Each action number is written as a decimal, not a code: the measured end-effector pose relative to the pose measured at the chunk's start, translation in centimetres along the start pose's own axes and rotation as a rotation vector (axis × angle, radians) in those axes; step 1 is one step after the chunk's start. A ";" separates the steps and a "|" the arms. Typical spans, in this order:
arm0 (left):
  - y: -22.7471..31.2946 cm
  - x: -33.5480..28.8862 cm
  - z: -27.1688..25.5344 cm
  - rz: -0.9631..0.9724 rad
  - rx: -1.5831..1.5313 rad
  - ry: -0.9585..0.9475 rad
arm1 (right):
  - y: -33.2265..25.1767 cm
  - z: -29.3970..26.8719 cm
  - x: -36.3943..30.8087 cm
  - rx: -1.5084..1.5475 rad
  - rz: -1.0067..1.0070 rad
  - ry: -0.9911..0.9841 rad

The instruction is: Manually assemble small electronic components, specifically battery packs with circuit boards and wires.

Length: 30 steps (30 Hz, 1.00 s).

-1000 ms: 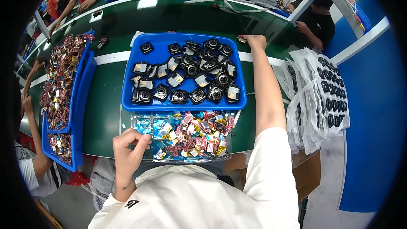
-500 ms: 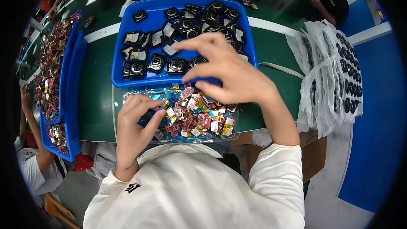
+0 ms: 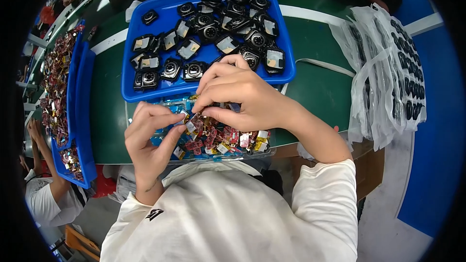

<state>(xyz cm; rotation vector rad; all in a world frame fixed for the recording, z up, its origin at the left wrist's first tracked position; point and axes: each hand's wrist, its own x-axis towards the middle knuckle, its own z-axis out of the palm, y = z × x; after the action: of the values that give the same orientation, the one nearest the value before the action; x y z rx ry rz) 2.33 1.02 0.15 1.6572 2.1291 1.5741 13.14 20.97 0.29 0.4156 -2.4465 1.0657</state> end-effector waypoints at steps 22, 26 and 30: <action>0.7 0.2 0.2 -0.218 -0.071 -0.022 | 0.1 2.1 -0.3 0.164 -0.024 0.129; -0.8 -0.5 0.5 -0.168 -0.126 -0.030 | -1.2 1.2 -0.2 0.246 0.237 0.079; -0.4 -1.2 0.3 -0.491 -0.471 0.046 | -0.7 0.7 0.0 0.230 0.256 0.037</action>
<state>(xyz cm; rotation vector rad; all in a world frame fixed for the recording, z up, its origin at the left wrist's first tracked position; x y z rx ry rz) 2.78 0.41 -0.88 0.8841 1.7921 1.7602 13.26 19.99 0.25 0.1511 -2.3979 1.4558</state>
